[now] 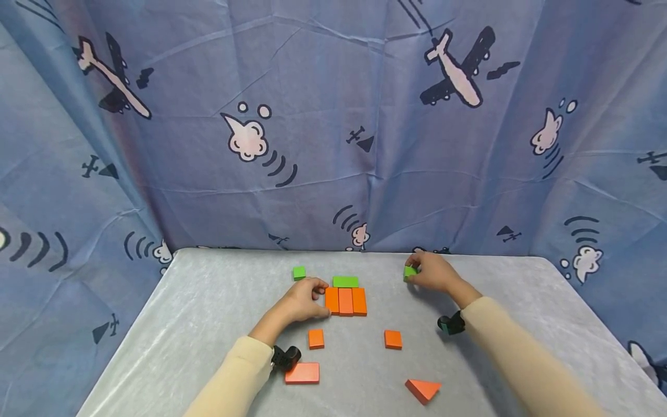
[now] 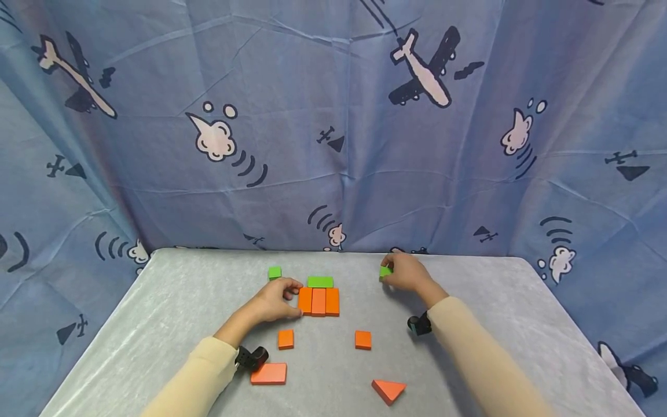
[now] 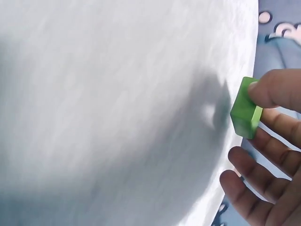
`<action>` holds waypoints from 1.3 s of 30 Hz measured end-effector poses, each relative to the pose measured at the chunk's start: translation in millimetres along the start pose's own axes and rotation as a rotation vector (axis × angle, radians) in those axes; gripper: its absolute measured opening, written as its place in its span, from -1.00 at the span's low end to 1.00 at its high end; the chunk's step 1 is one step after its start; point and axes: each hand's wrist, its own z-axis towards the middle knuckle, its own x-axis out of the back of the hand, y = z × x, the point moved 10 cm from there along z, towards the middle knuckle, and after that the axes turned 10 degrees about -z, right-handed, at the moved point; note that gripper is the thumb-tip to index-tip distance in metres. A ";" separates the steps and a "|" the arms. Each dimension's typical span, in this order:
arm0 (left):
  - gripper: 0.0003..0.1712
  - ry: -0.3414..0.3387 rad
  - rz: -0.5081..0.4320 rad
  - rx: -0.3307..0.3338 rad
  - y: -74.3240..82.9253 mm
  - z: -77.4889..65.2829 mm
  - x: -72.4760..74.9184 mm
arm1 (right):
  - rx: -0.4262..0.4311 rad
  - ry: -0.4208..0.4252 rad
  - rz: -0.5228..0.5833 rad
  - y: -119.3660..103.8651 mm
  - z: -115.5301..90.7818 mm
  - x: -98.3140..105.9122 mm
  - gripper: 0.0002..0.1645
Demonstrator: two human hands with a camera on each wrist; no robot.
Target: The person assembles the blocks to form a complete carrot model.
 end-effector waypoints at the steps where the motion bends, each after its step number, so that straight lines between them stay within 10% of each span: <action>1: -0.34 0.001 -0.002 0.000 -0.5 0.0 0.0 | 0.006 0.000 0.007 -4.9 0.9 0.6 -0.60; 21: -0.32 0.029 -0.013 -0.011 0.3 -1.0 5.6 | 0.131 -0.008 0.109 -91.4 34.8 -13.1 -0.61; 39: -0.31 0.010 -0.002 0.012 -0.8 -1.7 2.1 | 0.052 -0.052 0.056 -97.8 44.3 -32.7 -0.62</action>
